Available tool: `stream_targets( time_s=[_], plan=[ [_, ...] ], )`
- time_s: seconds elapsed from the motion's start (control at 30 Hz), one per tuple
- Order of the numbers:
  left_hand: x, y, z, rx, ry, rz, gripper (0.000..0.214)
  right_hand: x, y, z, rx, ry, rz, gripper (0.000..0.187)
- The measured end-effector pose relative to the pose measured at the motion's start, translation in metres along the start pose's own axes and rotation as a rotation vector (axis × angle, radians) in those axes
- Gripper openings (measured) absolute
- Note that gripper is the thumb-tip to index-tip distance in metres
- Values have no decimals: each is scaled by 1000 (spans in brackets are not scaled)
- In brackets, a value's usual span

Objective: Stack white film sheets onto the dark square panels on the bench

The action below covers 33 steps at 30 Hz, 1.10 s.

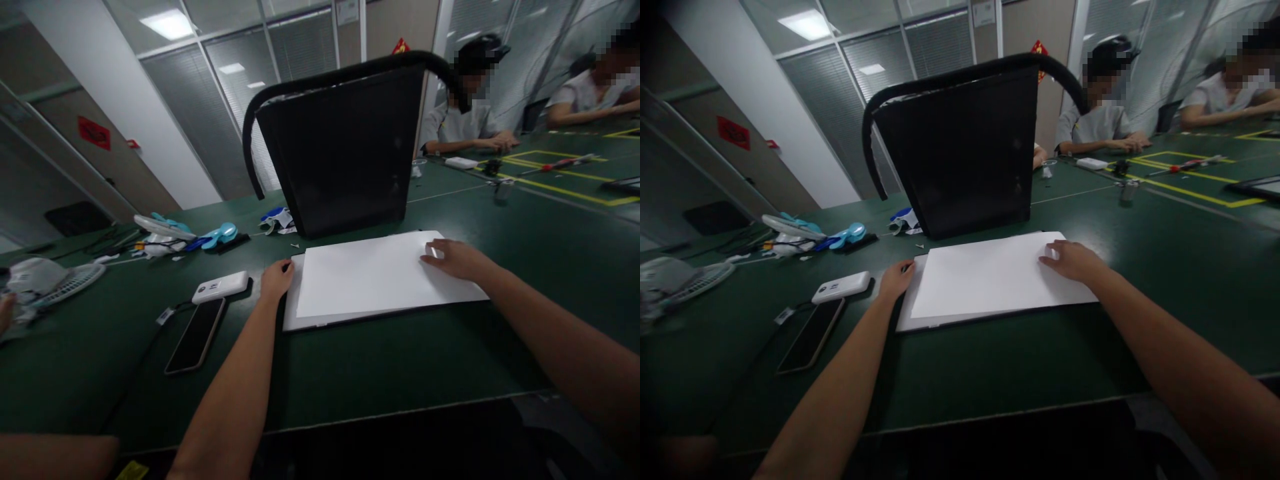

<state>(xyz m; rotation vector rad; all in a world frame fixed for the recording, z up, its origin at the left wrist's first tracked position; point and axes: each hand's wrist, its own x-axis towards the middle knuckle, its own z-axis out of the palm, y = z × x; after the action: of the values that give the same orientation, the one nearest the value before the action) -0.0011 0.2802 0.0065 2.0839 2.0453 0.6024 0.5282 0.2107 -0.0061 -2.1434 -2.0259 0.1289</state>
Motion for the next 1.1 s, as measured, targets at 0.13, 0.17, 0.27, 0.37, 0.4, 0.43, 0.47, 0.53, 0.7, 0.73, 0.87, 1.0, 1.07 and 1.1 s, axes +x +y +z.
stream_targets(
  time_s=[0.13, 0.17, 0.27, 0.37, 0.4, 0.43, 0.47, 0.53, 0.7, 0.73, 0.87, 1.0, 1.07, 1.1],
  plan=[
    [2, -1, 1, 7, 7, 4, 39, -4, -17, 6, -20, 12, -110, 59],
    [2, -1, 2, 8, 11, 3, 39, -5, -21, 7, -22, 16, -135, 58],
    [2, -2, 2, 13, 24, -1, 40, -7, -27, 8, -23, 31, -179, 62],
    [2, -3, 3, 18, 26, 3, 40, -8, -31, 9, -13, 52, -174, 71],
    [3, -3, 3, 19, 24, 9, 39, -9, -32, 9, -8, 59, -167, 74],
    [3, -3, 4, 20, 23, 16, 39, -9, -33, 9, -3, 65, -160, 77],
    [3, -4, 4, 20, 23, 22, 39, -10, -34, 8, 4, 70, -152, 79],
    [4, -4, 5, 21, 25, 33, 39, -11, -36, 7, 19, 74, -148, 82],
    [4, -5, 5, 19, 22, 56, 39, -12, -41, 6, 55, 66, -169, 81],
    [4, -5, 4, 18, 21, 58, 39, -12, -42, 6, 61, 62, -170, 80],
    [4, -5, 3, 21, 20, 58, 39, -13, -43, 6, 85, 46, -182, 76],
    [3, -4, 3, 28, 16, 54, 38, -14, -44, 5, 117, 44, -197, 74],
    [3, -3, 3, 32, 12, 50, 39, -13, -44, 2, 136, 52, -190, 74],
    [3, -3, 3, 33, 11, 46, 39, -13, -43, 0, 144, 59, -178, 74]
  ],
)
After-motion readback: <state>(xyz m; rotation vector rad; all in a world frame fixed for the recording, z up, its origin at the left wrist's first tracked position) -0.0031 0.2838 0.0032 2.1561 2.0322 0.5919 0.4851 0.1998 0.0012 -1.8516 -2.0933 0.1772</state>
